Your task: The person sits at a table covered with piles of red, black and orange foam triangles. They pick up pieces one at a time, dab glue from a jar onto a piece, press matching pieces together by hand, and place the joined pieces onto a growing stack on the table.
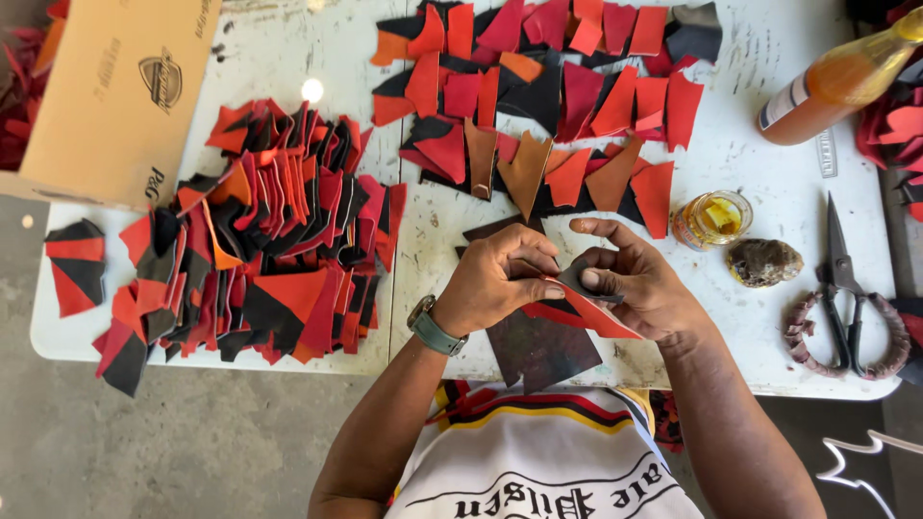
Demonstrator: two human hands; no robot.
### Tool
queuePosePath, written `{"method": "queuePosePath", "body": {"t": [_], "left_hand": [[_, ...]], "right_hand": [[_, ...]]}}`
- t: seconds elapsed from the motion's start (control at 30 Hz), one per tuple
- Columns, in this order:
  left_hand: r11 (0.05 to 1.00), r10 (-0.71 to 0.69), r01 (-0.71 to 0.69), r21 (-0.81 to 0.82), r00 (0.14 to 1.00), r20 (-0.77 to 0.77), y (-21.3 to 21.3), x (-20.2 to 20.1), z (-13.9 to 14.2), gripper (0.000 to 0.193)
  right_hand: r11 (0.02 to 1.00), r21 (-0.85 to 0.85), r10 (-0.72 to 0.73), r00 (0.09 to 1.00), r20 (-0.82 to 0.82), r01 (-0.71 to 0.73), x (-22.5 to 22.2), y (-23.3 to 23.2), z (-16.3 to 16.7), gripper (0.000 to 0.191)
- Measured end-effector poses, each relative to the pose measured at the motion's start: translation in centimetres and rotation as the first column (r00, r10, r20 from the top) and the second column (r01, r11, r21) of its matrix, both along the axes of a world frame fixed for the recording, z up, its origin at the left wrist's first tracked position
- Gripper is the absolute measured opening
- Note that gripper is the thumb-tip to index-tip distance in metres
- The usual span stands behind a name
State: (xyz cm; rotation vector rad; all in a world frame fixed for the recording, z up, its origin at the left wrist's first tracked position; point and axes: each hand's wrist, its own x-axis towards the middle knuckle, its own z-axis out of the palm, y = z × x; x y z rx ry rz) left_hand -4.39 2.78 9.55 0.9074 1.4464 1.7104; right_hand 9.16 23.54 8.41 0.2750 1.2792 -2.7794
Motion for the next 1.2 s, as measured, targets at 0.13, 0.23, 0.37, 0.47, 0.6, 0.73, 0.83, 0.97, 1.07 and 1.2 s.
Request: {"method": "queuePosePath", "body": {"t": [0.13,0.23,0.37,0.47,0.6,0.73,0.83,0.97,1.07,1.2], "left_hand": [[0.995,-0.041,0.041,0.096,0.999,-0.008,0.3,0.1,0.2,0.038],[0.985,-0.053,0.053,0.165,0.999,0.000,0.7,0.0,-0.1,0.034],[0.991,-0.032,0.032,0.134,0.999,-0.003,0.4,-0.1,-0.2,0.028],[0.993,-0.023,0.020,0.113,0.999,0.024,0.3,-0.1,-0.1,0.030],[0.999,0.013,-0.015,-0.036,0.997,-0.074,0.5,0.2,0.1,0.018],[0.993,0.115,-0.118,-0.014,0.984,-0.138,0.6,-0.1,0.3,0.016],[0.994,0.108,-0.111,-0.023,0.989,-0.104,0.5,-0.3,0.4,0.017],[0.995,0.104,-0.104,0.000,0.993,-0.060,0.9,-0.2,0.3,0.019],[0.992,0.127,-0.126,0.017,0.991,-0.040,1.2,-0.1,0.3,0.020],[0.985,0.173,-0.174,-0.004,0.981,-0.085,1.0,0.0,0.2,0.021]], "right_hand": [[0.997,-0.069,-0.023,0.999,0.040,0.025,-0.2,-1.1,0.9,0.062],[0.992,-0.094,-0.069,0.990,0.122,0.080,-0.4,-1.7,1.3,0.061],[0.995,-0.073,-0.058,0.993,0.098,0.065,-0.7,-1.7,1.3,0.063],[0.995,0.062,-0.088,0.991,0.102,0.082,-0.8,-1.8,1.1,0.060],[0.975,0.205,-0.117,0.983,0.145,0.085,-0.5,-1.9,1.4,0.056],[0.974,0.123,-0.200,0.977,0.070,0.190,0.8,-1.4,2.7,0.059],[0.880,0.424,-0.232,0.973,-0.005,0.212,1.7,-1.6,3.4,0.070],[0.718,0.639,-0.247,0.959,-0.137,0.276,2.0,-2.5,4.0,0.076],[0.393,0.857,-0.290,0.929,-0.229,0.334,2.2,-3.3,4.9,0.071],[0.263,0.901,-0.274,0.922,-0.274,0.346,2.1,-3.7,6.0,0.062]]}}
